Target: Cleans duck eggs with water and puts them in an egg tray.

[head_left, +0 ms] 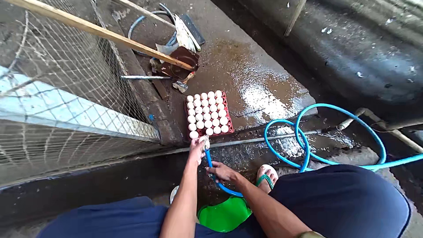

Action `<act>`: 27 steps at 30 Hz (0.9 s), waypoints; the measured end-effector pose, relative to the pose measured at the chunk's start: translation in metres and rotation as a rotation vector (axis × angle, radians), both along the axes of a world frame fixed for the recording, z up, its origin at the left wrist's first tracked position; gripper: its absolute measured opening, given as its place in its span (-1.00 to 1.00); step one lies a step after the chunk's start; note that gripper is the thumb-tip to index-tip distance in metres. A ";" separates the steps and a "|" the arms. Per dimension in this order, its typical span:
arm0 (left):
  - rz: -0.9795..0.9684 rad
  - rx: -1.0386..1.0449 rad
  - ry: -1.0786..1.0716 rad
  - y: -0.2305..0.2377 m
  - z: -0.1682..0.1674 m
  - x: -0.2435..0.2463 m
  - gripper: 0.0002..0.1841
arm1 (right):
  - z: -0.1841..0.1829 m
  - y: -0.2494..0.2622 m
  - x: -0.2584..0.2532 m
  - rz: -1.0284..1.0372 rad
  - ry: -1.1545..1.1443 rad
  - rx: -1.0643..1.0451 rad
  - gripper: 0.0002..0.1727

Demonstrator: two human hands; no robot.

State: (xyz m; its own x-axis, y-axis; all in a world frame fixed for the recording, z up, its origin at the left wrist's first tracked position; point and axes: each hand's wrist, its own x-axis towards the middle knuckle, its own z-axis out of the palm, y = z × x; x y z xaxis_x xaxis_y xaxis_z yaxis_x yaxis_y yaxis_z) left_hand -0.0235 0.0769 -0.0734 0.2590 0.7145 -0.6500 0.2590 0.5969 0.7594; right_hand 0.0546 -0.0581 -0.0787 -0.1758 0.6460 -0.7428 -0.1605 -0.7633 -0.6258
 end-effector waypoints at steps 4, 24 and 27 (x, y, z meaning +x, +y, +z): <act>-0.361 0.367 0.525 0.038 -0.017 0.015 -0.30 | -0.008 0.006 0.002 0.034 0.014 -0.003 -0.58; -0.831 0.749 0.740 0.084 -0.068 0.026 -0.27 | -0.013 0.020 0.021 0.084 0.013 -0.021 -0.58; -0.712 0.649 0.719 0.088 -0.051 0.035 -0.29 | -0.010 0.018 0.022 0.084 0.018 -0.019 -0.57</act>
State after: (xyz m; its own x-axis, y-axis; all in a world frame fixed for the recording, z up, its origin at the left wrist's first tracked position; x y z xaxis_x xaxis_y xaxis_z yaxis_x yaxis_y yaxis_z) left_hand 0.0115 0.1651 -0.1239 0.4539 0.8062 -0.3795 0.8632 -0.2921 0.4119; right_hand 0.0769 -0.0398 -0.0886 -0.2425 0.6138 -0.7513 -0.1066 -0.7866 -0.6082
